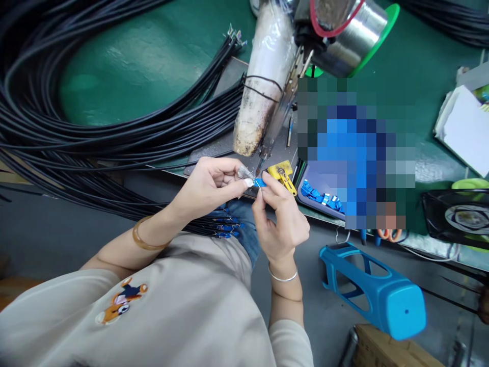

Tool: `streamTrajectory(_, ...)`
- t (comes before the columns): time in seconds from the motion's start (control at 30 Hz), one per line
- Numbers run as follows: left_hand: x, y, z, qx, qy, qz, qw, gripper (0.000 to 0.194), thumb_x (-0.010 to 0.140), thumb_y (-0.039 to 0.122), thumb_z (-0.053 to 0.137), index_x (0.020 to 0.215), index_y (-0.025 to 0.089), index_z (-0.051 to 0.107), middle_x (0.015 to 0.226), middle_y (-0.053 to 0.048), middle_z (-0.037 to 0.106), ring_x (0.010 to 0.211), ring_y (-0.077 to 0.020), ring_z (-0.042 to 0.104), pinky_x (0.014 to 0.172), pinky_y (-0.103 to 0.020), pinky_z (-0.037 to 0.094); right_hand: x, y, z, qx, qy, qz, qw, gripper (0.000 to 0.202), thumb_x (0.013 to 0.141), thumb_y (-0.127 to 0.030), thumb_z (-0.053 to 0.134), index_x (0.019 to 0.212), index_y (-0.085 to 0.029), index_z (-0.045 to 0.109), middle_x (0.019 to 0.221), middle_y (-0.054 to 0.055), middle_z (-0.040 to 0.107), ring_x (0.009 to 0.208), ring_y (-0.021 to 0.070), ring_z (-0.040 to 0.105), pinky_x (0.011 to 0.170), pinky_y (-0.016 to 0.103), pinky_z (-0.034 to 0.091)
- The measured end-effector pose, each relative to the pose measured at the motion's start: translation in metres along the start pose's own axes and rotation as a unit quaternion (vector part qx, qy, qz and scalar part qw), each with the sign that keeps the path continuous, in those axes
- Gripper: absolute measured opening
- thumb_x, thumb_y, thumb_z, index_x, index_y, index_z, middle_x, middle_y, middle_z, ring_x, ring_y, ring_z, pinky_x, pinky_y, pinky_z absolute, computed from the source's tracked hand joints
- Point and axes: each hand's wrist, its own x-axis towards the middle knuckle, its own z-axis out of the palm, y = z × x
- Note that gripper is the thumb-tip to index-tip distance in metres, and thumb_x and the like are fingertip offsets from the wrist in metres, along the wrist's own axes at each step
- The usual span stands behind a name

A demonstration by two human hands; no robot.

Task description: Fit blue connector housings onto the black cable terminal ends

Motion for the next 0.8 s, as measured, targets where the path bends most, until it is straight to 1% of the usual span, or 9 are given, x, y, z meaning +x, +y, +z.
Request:
streamTrajectory(0.13,-0.0004,-0.0022,-0.0006,-0.007,-0.007,0.002,1.0,0.018,0.082,0.022,0.065,0.07,0.013,0.056,0.064,0.003,0.046,0.053,-0.0038,0.037,0.048,-0.018,0.03,0.0003,0.0006,-0.0001,0.007,-0.01,0.007,1.0,0.017,0.082,-0.009,0.069,0.094,-0.02,0.064,0.106,0.006,0.077,0.093,0.018,0.076,0.077,0.029,0.064)
streamTrajectory(0.23,0.0013,-0.0055,0.0,-0.017,-0.002,0.013,1.0,0.016,0.082,0.02,0.065,0.07,0.012,0.057,0.064,0.003,0.046,0.054,-0.0035,0.037,0.049,-0.017,0.03,-0.0001,0.0029,0.0005,0.0,-0.015,0.003,1.0,0.014,0.084,-0.012,0.068,0.094,-0.021,0.063,0.106,0.005,0.077,0.095,0.0187,0.076,0.074,0.029,0.064)
streamTrajectory(0.33,0.0034,-0.0074,0.0014,-0.021,0.005,0.015,1.0,0.015,0.082,0.02,0.065,0.071,0.012,0.058,0.065,0.003,0.048,0.055,-0.004,0.04,0.05,-0.017,0.034,0.0014,0.0043,0.0012,0.001,-0.016,0.007,1.0,0.014,0.085,-0.013,0.068,0.095,-0.021,0.063,0.106,0.005,0.077,0.096,0.019,0.076,0.072,0.029,0.064)
streamTrajectory(0.4,0.0045,-0.0071,0.0021,-0.022,0.009,0.019,1.0,0.014,0.082,0.02,0.065,0.071,0.012,0.059,0.066,0.002,0.05,0.057,-0.0044,0.042,0.051,-0.016,0.036,0.0042,0.0038,0.0011,0.003,-0.013,0.004,1.0,0.015,0.084,-0.012,0.068,0.095,-0.021,0.064,0.106,0.005,0.077,0.096,0.019,0.076,0.075,0.029,0.064)
streamTrajectory(0.5,0.0051,-0.0045,0.002,-0.02,0.012,0.03,0.999,0.014,0.081,0.019,0.064,0.071,0.012,0.059,0.067,0.001,0.051,0.058,-0.0047,0.044,0.053,-0.016,0.038,0.0084,0.0015,0.0001,-0.001,-0.008,-0.014,1.0,0.017,0.081,-0.009,0.07,0.092,-0.021,0.065,0.103,0.004,0.078,0.098,0.019,0.075,0.083,0.032,0.063)
streamTrajectory(0.57,0.0048,-0.0023,0.0011,-0.017,0.009,0.029,0.999,0.014,0.08,0.019,0.065,0.069,0.012,0.059,0.066,0.002,0.051,0.057,-0.0045,0.043,0.052,-0.016,0.037,0.0092,0.0001,-0.0005,-0.003,-0.006,-0.019,1.0,0.018,0.08,-0.008,0.071,0.091,-0.021,0.065,0.102,0.004,0.078,0.096,0.0186,0.076,0.085,0.032,0.063)
streamTrajectory(0.7,0.003,0.0009,-0.0013,-0.014,-0.007,0.014,1.0,0.018,0.077,0.02,0.067,0.066,0.012,0.056,0.062,0.003,0.048,0.054,-0.0039,0.04,0.048,-0.016,0.033,0.0045,-0.0006,-0.0004,-0.008,-0.005,-0.015,1.0,0.016,0.081,-0.01,0.07,0.088,-0.022,0.062,0.103,0.004,0.078,0.087,0.0171,0.077,0.077,0.03,0.065)
streamTrajectory(0.8,0.0014,0.0016,-0.0017,-0.007,-0.008,0.005,1.0,0.019,0.077,0.019,0.068,0.065,0.013,0.054,0.061,0.003,0.047,0.054,-0.0037,0.038,0.047,-0.016,0.031,0.0007,-0.0003,-0.0007,-0.014,-0.004,-0.013,1.0,0.015,0.082,-0.011,0.069,0.087,-0.022,0.06,0.102,0.003,0.078,0.083,0.0164,0.077,0.076,0.029,0.065)
